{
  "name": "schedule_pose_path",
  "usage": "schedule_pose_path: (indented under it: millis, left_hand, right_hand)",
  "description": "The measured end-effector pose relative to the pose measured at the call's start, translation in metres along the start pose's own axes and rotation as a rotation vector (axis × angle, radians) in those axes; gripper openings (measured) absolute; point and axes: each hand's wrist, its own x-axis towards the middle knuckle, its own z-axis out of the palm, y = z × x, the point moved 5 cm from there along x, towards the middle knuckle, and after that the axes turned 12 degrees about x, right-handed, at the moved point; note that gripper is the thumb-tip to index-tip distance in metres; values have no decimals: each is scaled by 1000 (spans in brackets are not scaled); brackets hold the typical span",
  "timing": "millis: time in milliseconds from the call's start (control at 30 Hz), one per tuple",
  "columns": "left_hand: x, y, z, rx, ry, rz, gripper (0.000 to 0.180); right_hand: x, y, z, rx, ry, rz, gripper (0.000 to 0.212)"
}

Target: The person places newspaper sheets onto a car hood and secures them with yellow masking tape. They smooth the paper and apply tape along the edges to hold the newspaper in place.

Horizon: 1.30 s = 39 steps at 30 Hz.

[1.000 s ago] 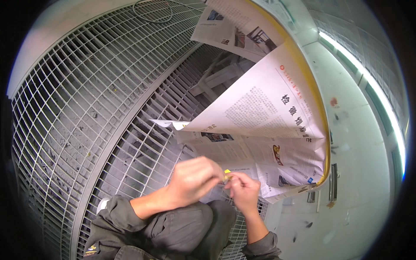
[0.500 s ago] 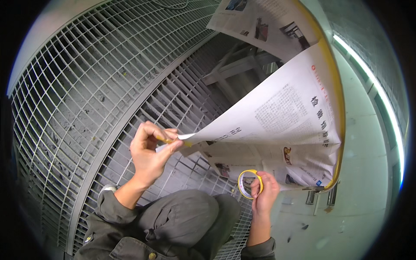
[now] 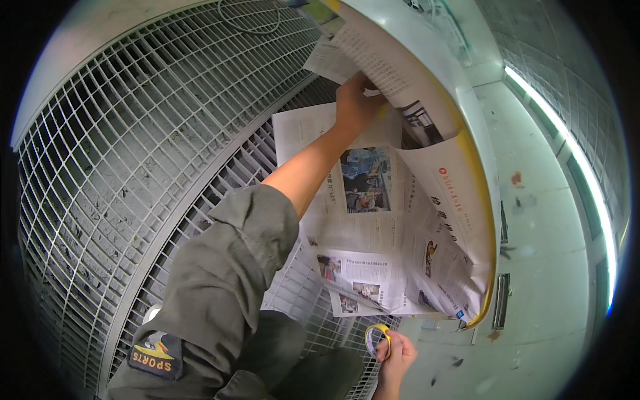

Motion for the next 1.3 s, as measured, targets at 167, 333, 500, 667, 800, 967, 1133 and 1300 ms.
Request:
schedule_pose_path:
  millis: [167, 333, 500, 667, 800, 967, 1133, 1300]
  left_hand:
    - [10, -10, 34, -35, -43, 43, 33]
    - [17, -9, 48, 0, 23, 104, 21]
    - [20, -12, 67, -444, 108, -111, 18]
    - [30, 5, 69, 6, 196, 144, 12]
    - [35, 10, 71, 170, 90, 161, 14]
    - [42, 14, 65, 161, 69, 156, 21]
    - [49, 22, 52, 87, 123, 184, 27]
    - [55, 28, 45, 48, 168, 105, 25]
  right_hand:
    - [-16, 2, -20, -42, 33, 24, 22]
    - [-22, 12, -20, -120, 66, 47, 23]
    - [-36, 6, -5, -171, 72, 154, 24]
    - [-45, -8, 3, -230, 81, 136, 34]
    - [-51, -9, 2, -270, 84, 155, 34]
    - [-60, -8, 2, -257, 104, 183, 30]
    - [-65, -7, 3, -234, 123, 197, 28]
    - [-70, -3, 1, -207, 129, 157, 26]
